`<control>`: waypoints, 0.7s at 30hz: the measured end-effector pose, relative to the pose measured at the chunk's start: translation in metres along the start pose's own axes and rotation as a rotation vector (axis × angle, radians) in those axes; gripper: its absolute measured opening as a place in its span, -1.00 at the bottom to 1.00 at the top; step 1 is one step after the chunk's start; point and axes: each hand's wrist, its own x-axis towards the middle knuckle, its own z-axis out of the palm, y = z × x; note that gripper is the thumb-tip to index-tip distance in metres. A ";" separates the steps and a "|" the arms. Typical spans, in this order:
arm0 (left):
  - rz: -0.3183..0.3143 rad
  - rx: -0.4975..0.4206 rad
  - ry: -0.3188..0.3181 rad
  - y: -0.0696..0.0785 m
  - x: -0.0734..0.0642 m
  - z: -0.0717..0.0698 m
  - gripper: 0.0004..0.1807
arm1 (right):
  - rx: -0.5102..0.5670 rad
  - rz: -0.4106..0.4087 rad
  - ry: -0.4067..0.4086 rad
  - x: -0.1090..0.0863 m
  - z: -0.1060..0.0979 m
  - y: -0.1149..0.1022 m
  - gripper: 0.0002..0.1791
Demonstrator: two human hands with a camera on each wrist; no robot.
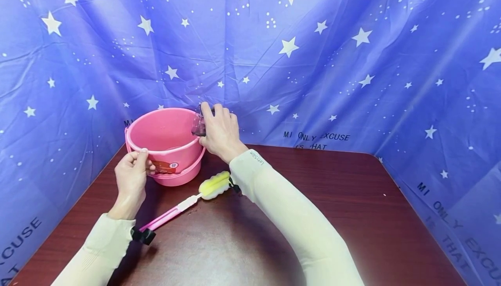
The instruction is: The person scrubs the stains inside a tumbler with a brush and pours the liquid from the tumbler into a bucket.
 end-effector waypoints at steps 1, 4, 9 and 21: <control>-0.003 0.000 0.000 0.000 0.000 0.000 -0.74 | 0.001 0.001 -0.001 0.000 0.000 0.000 -0.06; -0.010 0.001 -0.001 0.000 -0.001 0.000 -0.74 | 0.001 0.003 -0.005 0.000 -0.001 0.000 -0.06; -0.021 -0.002 -0.008 0.001 -0.002 0.000 -0.73 | -0.006 0.006 -0.010 0.000 -0.001 0.000 -0.05; -0.016 -0.012 -0.008 0.000 0.000 0.000 -0.73 | -0.018 0.008 -0.015 0.000 -0.002 -0.002 -0.05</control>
